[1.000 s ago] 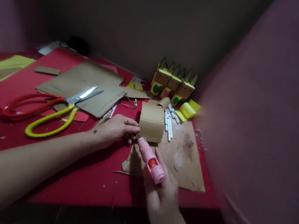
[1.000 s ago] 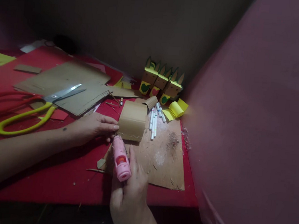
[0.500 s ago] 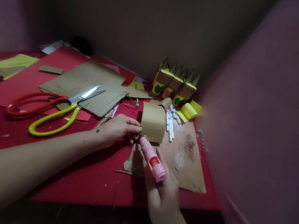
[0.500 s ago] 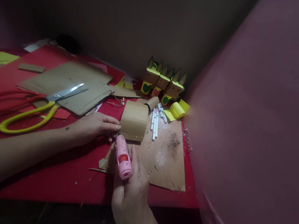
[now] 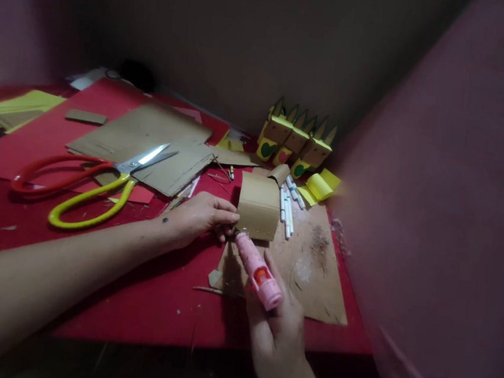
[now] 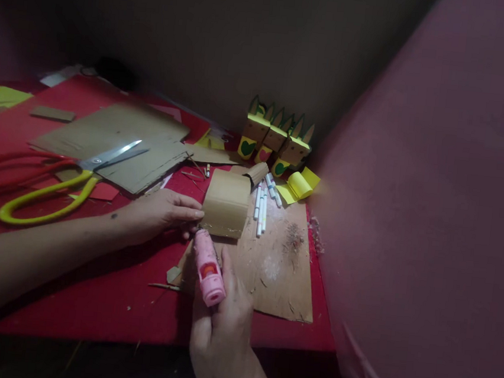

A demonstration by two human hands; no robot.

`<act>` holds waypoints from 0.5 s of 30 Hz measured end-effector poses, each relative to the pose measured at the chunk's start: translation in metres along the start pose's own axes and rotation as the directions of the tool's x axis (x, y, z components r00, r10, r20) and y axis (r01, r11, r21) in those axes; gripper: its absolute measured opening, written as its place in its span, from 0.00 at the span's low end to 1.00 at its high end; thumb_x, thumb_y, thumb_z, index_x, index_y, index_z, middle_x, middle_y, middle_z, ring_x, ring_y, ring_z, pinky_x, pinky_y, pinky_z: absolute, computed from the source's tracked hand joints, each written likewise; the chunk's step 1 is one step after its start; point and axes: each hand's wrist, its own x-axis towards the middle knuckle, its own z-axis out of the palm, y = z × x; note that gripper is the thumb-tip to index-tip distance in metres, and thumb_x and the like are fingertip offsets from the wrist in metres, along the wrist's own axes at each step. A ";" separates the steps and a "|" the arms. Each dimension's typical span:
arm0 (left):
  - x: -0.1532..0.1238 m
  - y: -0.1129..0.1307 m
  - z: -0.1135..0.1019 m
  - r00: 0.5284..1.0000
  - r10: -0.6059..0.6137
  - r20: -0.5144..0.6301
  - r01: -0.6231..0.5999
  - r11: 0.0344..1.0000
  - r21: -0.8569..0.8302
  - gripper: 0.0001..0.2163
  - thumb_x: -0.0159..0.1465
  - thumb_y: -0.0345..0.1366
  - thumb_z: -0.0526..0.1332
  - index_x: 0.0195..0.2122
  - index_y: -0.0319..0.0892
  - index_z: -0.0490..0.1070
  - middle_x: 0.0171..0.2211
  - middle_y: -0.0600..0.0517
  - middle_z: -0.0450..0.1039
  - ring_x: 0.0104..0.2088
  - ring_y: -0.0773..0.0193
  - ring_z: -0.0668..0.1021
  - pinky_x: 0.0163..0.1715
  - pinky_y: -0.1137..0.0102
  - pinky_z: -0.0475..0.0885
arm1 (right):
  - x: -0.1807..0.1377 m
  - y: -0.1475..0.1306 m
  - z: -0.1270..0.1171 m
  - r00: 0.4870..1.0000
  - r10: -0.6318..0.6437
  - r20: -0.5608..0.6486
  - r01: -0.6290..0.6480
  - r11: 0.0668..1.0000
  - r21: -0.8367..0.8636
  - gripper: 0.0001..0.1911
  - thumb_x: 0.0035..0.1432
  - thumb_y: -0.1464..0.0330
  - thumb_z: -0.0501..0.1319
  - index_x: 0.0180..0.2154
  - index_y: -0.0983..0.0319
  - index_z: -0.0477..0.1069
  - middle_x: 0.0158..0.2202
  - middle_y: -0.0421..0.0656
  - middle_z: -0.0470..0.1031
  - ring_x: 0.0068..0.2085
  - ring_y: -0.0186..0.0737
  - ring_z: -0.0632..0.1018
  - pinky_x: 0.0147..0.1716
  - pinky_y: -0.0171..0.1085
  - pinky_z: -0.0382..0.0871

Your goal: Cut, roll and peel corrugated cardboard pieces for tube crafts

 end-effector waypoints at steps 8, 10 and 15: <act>0.001 -0.002 -0.002 1.000 -0.001 0.002 0.001 1.000 0.015 0.06 0.55 0.32 0.64 0.23 0.36 0.72 0.19 0.52 0.71 0.18 0.69 0.72 0.21 0.76 0.70 | -0.004 0.002 -0.005 1.000 -0.013 0.019 0.014 0.999 -0.031 0.26 0.64 0.71 0.52 0.63 0.62 0.59 0.61 0.52 0.67 0.60 0.53 0.70 0.58 0.54 0.67; 0.001 -0.001 -0.001 1.000 -0.003 -0.001 0.003 1.000 0.016 0.06 0.55 0.32 0.64 0.23 0.36 0.72 0.19 0.52 0.71 0.18 0.69 0.72 0.21 0.76 0.70 | -0.005 0.003 -0.004 1.000 -0.030 0.003 0.030 0.998 -0.048 0.27 0.64 0.72 0.52 0.64 0.62 0.58 0.60 0.52 0.69 0.59 0.52 0.72 0.57 0.53 0.68; -0.002 0.003 0.001 1.000 -0.015 -0.027 0.016 0.999 0.030 0.06 0.55 0.32 0.64 0.22 0.37 0.72 0.18 0.51 0.72 0.16 0.70 0.72 0.17 0.77 0.66 | -0.007 0.005 -0.003 0.999 -0.029 -0.032 0.027 0.998 -0.057 0.30 0.63 0.74 0.53 0.66 0.61 0.54 0.60 0.51 0.69 0.58 0.49 0.73 0.56 0.49 0.70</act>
